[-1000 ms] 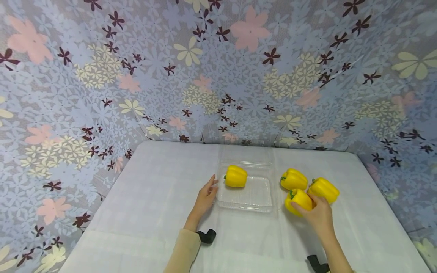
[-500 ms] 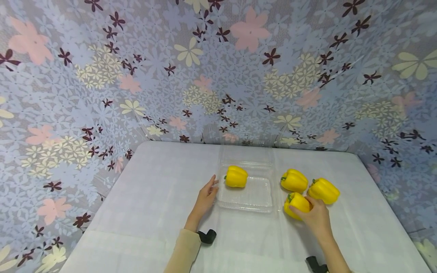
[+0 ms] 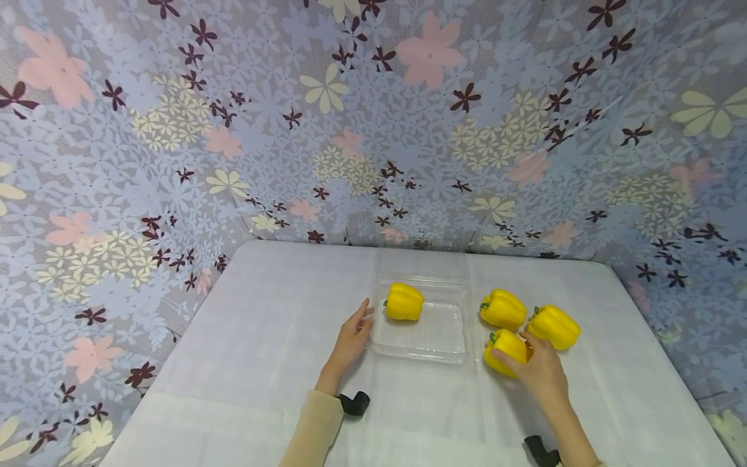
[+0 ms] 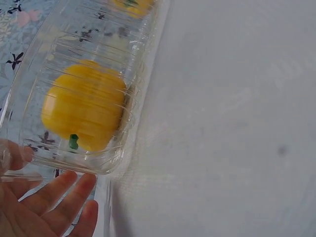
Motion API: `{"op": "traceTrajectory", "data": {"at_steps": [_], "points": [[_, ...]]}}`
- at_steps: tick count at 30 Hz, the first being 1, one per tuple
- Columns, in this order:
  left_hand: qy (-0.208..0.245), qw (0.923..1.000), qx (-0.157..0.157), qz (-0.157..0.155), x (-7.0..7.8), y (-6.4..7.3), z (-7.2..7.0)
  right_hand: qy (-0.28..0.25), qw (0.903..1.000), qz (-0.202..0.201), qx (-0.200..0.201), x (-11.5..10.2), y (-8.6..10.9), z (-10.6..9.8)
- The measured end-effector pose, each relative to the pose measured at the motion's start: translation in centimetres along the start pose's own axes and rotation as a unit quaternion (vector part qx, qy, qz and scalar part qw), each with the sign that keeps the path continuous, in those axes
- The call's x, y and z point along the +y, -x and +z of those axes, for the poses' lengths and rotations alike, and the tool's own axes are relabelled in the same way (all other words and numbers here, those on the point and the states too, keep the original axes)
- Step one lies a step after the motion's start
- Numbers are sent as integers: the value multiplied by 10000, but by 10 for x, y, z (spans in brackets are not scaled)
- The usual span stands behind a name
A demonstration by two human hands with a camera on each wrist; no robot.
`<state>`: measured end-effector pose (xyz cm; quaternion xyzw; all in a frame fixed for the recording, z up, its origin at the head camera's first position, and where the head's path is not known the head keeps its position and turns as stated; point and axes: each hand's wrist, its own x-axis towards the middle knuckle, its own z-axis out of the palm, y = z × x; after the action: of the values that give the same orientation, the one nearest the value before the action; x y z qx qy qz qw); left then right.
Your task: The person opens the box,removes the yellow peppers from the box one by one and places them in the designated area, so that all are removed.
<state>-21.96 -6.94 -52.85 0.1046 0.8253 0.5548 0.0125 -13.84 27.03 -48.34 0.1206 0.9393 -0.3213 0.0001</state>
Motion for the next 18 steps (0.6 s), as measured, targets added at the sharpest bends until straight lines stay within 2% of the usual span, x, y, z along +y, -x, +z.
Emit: {"op": "traceTrajectory", "data": {"at_steps": [4, 9, 12, 15, 18], "points": [[17, 10000, -5, -52, 0, 0, 1, -9, 9992, -90, 380, -10, 1, -5], [25, 9999, 0, -106, 0, -2, 1, -278, 9945, -711, 714, -34, -4, -8], [12, 10000, -12, -59, 1, -1, 0, -412, 9925, -981, 602, -52, -8, -7], [1, 10000, -16, -22, 2, 0, 0, -582, 9915, -1140, 236, -72, -11, -3], [6, 10000, 5, -16, 2, 0, 0, -679, 9887, -1331, -101, -93, -15, 10]]}}
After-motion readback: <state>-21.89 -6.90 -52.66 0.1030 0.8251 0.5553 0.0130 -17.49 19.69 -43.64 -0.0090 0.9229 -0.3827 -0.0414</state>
